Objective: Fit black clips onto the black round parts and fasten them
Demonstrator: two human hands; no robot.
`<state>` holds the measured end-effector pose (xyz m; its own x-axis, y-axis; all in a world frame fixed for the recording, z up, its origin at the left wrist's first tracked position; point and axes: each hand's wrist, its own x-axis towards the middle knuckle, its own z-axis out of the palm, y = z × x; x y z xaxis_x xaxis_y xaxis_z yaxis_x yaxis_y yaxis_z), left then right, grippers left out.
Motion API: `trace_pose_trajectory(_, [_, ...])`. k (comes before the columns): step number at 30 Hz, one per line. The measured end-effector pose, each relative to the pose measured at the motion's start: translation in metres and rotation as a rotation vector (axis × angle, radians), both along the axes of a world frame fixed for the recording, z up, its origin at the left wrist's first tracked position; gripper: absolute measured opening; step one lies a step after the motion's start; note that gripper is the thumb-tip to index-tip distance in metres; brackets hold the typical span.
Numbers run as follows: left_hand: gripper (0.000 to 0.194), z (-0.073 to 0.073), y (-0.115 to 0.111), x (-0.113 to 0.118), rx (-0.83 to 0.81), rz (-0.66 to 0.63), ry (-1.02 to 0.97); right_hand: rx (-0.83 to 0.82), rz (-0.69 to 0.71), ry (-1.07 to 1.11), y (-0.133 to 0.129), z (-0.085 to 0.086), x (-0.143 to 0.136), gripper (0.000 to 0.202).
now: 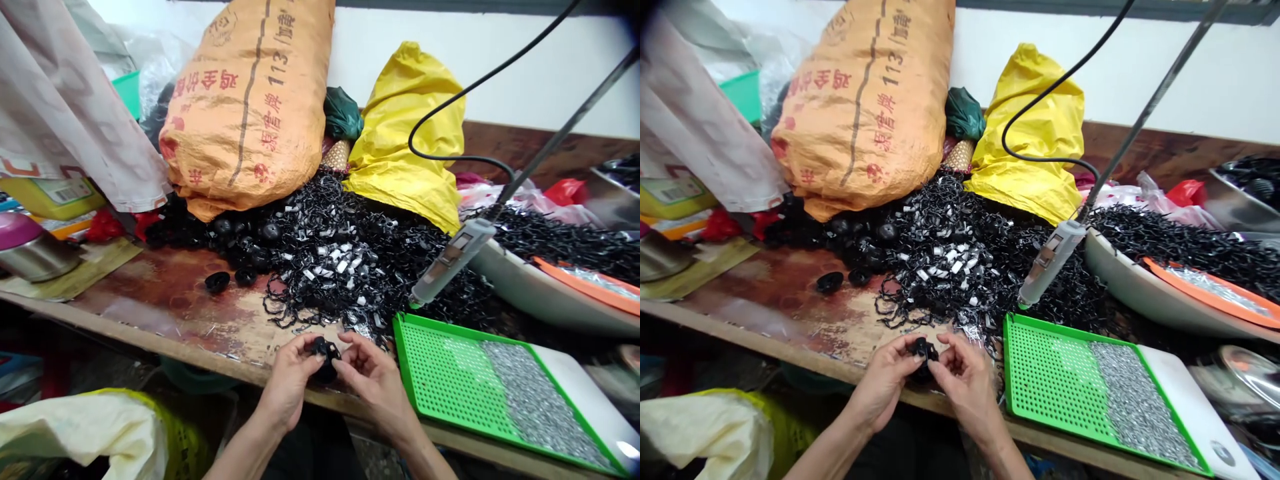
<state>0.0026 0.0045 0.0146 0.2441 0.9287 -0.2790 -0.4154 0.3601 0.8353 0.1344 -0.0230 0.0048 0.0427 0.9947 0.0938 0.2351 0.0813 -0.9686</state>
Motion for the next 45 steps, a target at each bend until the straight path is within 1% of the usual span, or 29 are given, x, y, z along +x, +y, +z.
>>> trace_pose_trajectory(2, [0.021,0.002,-0.003,0.005,0.045,-0.034,0.018,-0.003,0.013,-0.035,-0.002,-0.001,-0.001,0.027])
trace_pose_trajectory(4, [0.020,0.004,-0.006,0.006,0.062,-0.072,0.041,0.009,0.056,-0.114,-0.003,0.000,0.000,0.023])
trace_pose_trajectory(8, [0.020,0.004,-0.010,0.004,0.002,-0.166,0.040,0.097,0.150,-0.296,-0.006,0.007,0.009,0.019])
trace_pose_trajectory(11, [0.021,0.005,-0.011,0.004,-0.049,-0.235,0.015,0.205,0.143,-0.448,-0.008,0.009,0.013,0.019])
trace_pose_trajectory(13, [0.019,0.006,-0.011,0.007,-0.079,-0.237,0.023,0.283,0.114,-0.520,-0.010,0.006,0.014,0.019])
trace_pose_trajectory(15, [0.018,0.006,-0.012,0.010,-0.095,-0.207,0.037,0.345,0.094,-0.569,-0.011,0.001,0.013,0.020])
trace_pose_trajectory(19, [0.019,0.006,-0.012,0.014,-0.073,-0.143,0.050,0.391,0.078,-0.581,-0.011,-0.003,0.010,0.020])
trace_pose_trajectory(22, [0.018,0.005,-0.011,0.013,-0.033,-0.137,0.033,0.341,0.101,-0.530,-0.010,0.003,0.011,0.022])
trace_pose_trajectory(24, [0.017,0.006,-0.010,0.012,-0.001,-0.130,0.008,0.253,0.120,-0.471,-0.008,0.009,0.012,0.021])
trace_pose_trajectory(26, [0.016,0.007,-0.010,0.013,0.020,-0.123,-0.012,0.157,0.111,-0.404,-0.006,0.013,0.012,0.022])
trace_pose_trajectory(30, [0.017,0.009,-0.011,0.015,0.040,-0.101,0.021,0.043,0.056,-0.319,-0.007,0.011,0.009,0.024])
trace_pose_trajectory(33, [0.017,0.005,-0.010,0.015,0.047,-0.085,0.082,0.027,0.077,-0.347,-0.007,0.012,0.008,0.024])
trace_pose_trajectory(35, [0.019,0.000,-0.009,0.013,0.047,-0.051,0.140,0.019,0.185,-0.426,0.001,0.016,0.013,0.024])
trace_pose_trajectory(37, [0.021,-0.007,-0.008,0.010,0.071,0.002,0.212,0.003,0.309,-0.561,0.018,0.023,0.022,0.020])
trace_pose_trajectory(38, [0.021,-0.010,-0.007,0.009,0.103,0.024,0.249,-0.007,0.341,-0.649,0.029,0.026,0.027,0.015])
trace_pose_trajectory(39, [0.021,-0.013,-0.007,0.008,0.151,0.034,0.288,-0.001,0.303,-0.688,0.042,0.028,0.032,0.012])
trace_pose_trajectory(42, [0.018,-0.020,-0.008,0.007,0.335,0.010,0.423,0.043,0.114,-0.784,0.080,0.031,0.041,0.017])
trace_pose_trajectory(44, [0.018,-0.021,-0.009,0.007,0.426,-0.016,0.524,0.072,0.042,-0.840,0.096,0.030,0.038,0.019])
trace_pose_trajectory(45, [0.019,-0.020,-0.009,0.007,0.450,-0.029,0.568,0.088,0.033,-0.863,0.101,0.030,0.033,0.019])
